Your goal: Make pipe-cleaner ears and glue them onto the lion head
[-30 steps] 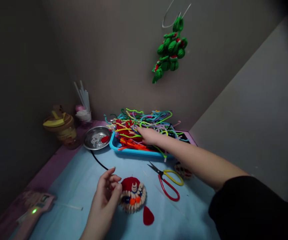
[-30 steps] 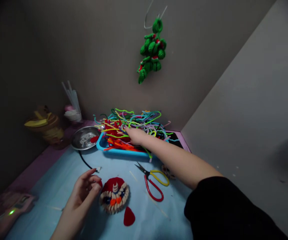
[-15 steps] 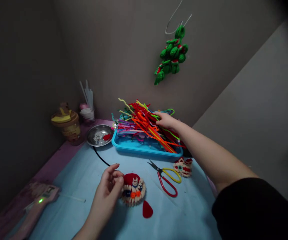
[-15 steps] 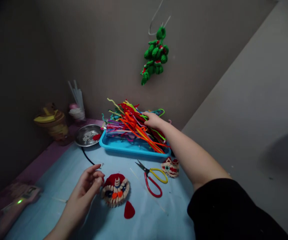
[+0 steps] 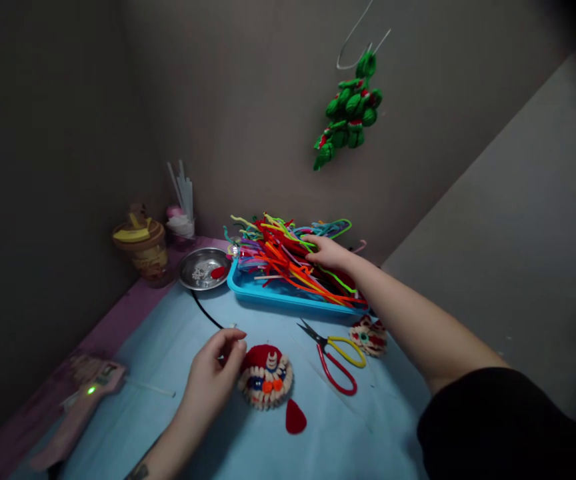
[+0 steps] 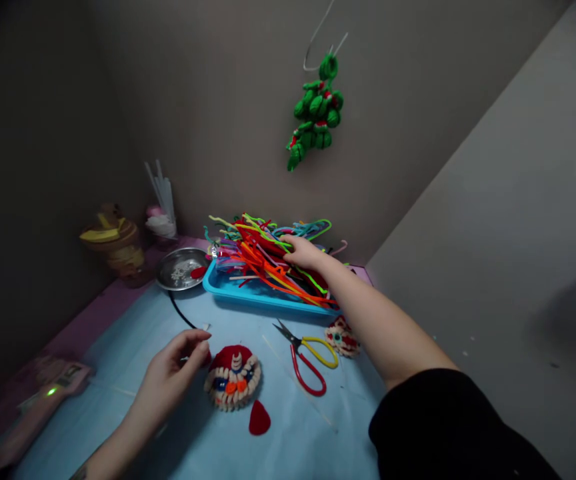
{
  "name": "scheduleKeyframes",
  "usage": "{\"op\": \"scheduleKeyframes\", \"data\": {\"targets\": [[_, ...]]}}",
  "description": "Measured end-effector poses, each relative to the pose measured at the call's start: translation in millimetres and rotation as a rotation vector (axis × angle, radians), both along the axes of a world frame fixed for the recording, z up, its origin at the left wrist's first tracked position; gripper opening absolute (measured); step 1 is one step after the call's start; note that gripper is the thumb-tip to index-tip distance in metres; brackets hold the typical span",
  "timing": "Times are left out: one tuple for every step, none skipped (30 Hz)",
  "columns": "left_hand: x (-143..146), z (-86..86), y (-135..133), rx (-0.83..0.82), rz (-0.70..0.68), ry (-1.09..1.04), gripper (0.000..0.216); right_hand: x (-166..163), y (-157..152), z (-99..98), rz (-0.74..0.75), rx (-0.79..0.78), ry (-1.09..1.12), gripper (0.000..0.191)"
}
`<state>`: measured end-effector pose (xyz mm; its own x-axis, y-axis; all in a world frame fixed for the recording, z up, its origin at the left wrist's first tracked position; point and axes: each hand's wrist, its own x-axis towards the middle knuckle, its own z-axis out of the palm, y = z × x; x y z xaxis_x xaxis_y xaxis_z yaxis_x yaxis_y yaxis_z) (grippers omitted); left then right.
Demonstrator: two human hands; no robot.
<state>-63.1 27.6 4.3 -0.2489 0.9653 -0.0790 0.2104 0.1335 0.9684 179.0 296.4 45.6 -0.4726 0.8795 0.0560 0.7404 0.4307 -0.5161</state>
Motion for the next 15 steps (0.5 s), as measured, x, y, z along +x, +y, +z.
{"op": "scheduleKeyframes", "data": {"targets": [[-1, 3.2, 1, 0.006, -0.026, 0.036, 0.035, 1, 0, 0.0, 0.007, -0.001, 0.008, 0.058], [-3, 7.8, 3, 0.017, -0.067, 0.086, 0.035, 2, -1, 0.0, 0.015, -0.003, 0.015, 0.058], [-4, 13.4, 8, 0.039, -0.112, 0.161, 0.035, 2, -1, 0.0, 0.023, -0.004, 0.024, 0.058], [-4, 19.6, 14, 0.07, -0.163, 0.263, 0.033, 3, -1, 0.0, 0.029, -0.007, 0.033, 0.058], [-5, 25.7, 24, 0.108, -0.198, 0.387, 0.032, 4, -2, 0.0, 0.032, -0.008, 0.042, 0.058], [-5, 31.2, 36, 0.153, -0.203, 0.513, 0.032, 4, -2, 0.0, 0.034, -0.009, 0.048, 0.058], [-5, 35.3, 50, 0.194, -0.17, 0.631, 0.033, 4, -2, -0.1, 0.036, -0.007, 0.051, 0.057], [-4, 37.7, 65, 0.221, -0.139, 0.731, 0.034, 4, -3, -0.2, 0.04, -0.003, 0.054, 0.057], [-3, 38.1, 81, 0.23, -0.121, 0.815, 0.035, 4, -4, -0.5, 0.048, 0.004, 0.055, 0.056], [-1, 36.6, 96, 0.217, -0.128, 0.888, 0.035, 5, -5, -1.0, 0.058, 0.013, 0.058, 0.055], [0, 33.3, 109, 0.19, -0.156, 0.944, 0.034, 5, -6, -1.9, 0.066, 0.024, 0.062, 0.054], [2, 28.6, 120, 0.166, -0.193, 0.971, 0.033, 5, -8, -3.2, 0.076, 0.038, 0.066, 0.053], [4, 23.3, 128, 0.144, -0.228, 0.98, 0.031, 6, -10, -4.8, 0.08, 0.055, 0.071, 0.053], [5, 17.9, 133, 0.125, -0.246, 0.985, 0.029, 7, -12, -6.8, 0.08, 0.073, 0.073, 0.052], [6, 13.0, 137, 0.115, -0.262, 0.981, 0.028, 8, -14, -9.0, 0.078, 0.091, 0.071, 0.052]]}}
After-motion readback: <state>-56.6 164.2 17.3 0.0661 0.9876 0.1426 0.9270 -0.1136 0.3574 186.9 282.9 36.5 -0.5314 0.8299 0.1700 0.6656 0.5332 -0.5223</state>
